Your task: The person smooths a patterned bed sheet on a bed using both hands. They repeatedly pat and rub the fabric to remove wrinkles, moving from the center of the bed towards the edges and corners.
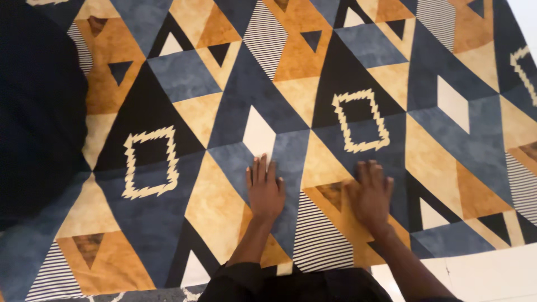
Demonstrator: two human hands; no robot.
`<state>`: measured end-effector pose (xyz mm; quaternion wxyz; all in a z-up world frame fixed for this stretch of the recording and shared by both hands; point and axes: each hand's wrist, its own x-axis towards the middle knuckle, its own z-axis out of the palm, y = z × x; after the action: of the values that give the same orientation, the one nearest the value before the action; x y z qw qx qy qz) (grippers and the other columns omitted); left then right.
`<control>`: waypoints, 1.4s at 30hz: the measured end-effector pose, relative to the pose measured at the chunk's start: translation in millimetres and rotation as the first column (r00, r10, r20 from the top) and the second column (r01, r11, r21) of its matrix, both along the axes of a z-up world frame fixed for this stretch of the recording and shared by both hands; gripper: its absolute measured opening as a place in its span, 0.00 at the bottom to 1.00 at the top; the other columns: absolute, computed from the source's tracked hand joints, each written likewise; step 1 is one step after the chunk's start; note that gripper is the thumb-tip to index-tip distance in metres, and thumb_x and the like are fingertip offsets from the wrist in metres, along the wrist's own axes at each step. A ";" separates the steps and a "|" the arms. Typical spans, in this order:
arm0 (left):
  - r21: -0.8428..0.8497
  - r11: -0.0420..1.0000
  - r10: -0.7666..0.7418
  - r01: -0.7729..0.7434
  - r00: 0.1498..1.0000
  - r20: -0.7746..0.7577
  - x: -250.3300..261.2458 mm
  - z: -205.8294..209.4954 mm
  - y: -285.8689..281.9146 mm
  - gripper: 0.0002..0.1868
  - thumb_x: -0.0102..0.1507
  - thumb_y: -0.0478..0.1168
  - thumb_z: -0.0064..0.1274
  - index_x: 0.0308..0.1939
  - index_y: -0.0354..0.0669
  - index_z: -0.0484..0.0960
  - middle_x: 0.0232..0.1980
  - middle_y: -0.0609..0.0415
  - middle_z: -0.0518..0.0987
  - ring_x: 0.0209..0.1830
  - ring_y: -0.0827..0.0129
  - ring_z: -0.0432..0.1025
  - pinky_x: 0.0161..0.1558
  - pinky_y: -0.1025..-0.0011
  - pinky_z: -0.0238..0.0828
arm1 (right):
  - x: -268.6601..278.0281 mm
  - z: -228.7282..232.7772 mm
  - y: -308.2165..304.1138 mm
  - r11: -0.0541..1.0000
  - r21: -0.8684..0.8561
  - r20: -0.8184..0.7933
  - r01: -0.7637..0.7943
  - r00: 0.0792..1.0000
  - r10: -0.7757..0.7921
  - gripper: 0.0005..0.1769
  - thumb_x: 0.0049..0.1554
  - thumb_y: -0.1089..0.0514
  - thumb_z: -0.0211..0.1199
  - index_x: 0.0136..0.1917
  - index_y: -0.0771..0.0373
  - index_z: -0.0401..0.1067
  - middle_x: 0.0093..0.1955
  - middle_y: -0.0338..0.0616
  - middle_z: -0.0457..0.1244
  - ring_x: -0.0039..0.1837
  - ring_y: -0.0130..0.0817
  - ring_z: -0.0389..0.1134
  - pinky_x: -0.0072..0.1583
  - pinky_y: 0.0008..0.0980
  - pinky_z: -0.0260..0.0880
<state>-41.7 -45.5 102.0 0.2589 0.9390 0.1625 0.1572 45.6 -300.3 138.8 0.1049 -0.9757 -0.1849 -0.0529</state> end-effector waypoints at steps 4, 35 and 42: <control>-0.066 0.998 -0.015 0.014 1.000 -0.012 5.3 -0.3 -34.9 0.26 0.65 0.43 0.48 0.67 0.41 0.73 0.79 0.45 0.61 0.82 0.51 0.50 0.79 0.48 0.38 | 12.9 -22.3 -14.0 0.980 0.112 0.083 0.163 0.981 -0.173 0.34 0.63 0.45 0.57 0.76 0.66 0.60 0.80 0.62 0.52 0.82 0.57 0.48 0.74 0.67 0.40; 0.068 0.997 0.049 -0.031 0.958 -0.282 58.6 -11.8 -98.1 0.40 0.66 0.62 0.46 0.77 0.46 0.60 0.84 0.51 0.49 0.84 0.55 0.38 0.78 0.47 0.26 | 149.9 -15.6 -166.8 0.987 0.040 0.019 0.159 0.987 -0.160 0.38 0.67 0.42 0.52 0.79 0.71 0.54 0.82 0.65 0.47 0.84 0.61 0.43 0.75 0.71 0.32; 0.032 0.999 0.047 -0.040 0.965 -0.258 57.3 -10.9 -98.3 0.40 0.65 0.62 0.48 0.76 0.47 0.62 0.84 0.51 0.51 0.84 0.56 0.40 0.78 0.48 0.28 | 73.5 -0.4 -83.3 0.962 0.138 -0.193 -0.234 0.947 0.258 0.40 0.63 0.44 0.53 0.79 0.70 0.51 0.83 0.61 0.45 0.85 0.56 0.43 0.78 0.59 0.44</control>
<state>15.7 -143.8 91.1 0.2197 0.9511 0.2133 0.0412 119.2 -383.6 138.4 0.1849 -0.9376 -0.2897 0.0531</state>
